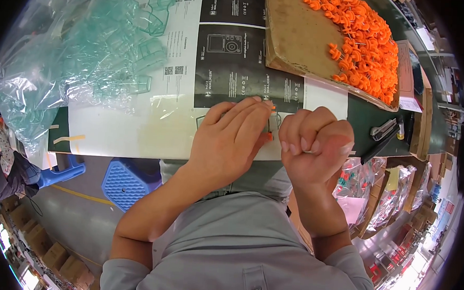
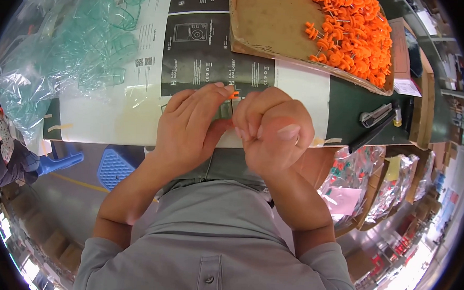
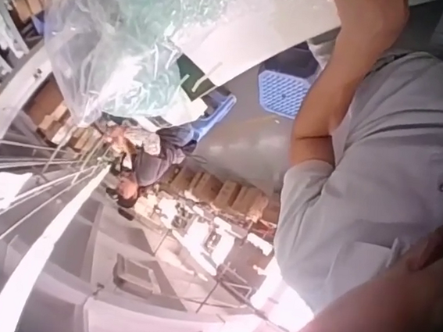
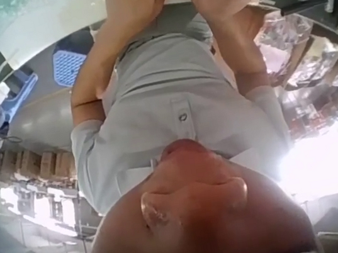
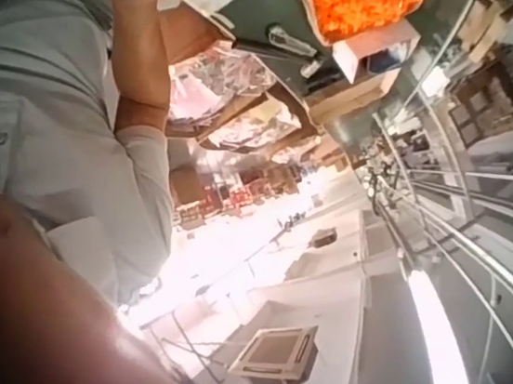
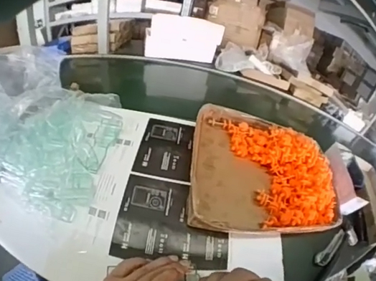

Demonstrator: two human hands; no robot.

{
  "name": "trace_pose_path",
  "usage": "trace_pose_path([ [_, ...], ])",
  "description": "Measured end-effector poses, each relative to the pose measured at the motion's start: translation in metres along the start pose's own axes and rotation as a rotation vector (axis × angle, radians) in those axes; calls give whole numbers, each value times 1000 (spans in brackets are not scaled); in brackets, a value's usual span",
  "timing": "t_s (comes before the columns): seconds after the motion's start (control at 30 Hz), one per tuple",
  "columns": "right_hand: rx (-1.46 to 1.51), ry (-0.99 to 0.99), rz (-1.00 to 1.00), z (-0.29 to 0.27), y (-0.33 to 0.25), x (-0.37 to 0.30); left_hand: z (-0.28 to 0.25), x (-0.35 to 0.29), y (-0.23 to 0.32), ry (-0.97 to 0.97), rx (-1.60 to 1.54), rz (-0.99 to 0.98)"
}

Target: Assembling small orange components onto white plastic rods at a manufacturing workstation.

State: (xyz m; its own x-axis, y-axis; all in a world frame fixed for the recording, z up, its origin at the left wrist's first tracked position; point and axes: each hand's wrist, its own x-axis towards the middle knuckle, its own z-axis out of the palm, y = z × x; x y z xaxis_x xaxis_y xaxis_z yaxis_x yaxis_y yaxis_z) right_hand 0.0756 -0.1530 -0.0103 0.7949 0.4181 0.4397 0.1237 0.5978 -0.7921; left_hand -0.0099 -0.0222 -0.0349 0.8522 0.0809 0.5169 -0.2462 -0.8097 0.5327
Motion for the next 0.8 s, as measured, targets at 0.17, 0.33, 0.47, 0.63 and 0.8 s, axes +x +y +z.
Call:
trace_pose_path([
  [0.17, -229, -6, 77, 7, 1, 7, 1, 3, -3, -11, 5, -1],
  [0.33, -221, -5, 202, 11, 4, 21, -7, 7, 2, -16, 1, -29],
  [0.47, -122, 38, 303, 6, 7, 25, -6, 3, -1, -169, -12, -88],
  [0.63, -274, 78, 477, -25, -35, 37, -31, 4, 11, -128, 50, -151],
  [0.8, -1173, -499, -20, -18, -31, 28, -37, 2, 6, -188, 64, -164],
])
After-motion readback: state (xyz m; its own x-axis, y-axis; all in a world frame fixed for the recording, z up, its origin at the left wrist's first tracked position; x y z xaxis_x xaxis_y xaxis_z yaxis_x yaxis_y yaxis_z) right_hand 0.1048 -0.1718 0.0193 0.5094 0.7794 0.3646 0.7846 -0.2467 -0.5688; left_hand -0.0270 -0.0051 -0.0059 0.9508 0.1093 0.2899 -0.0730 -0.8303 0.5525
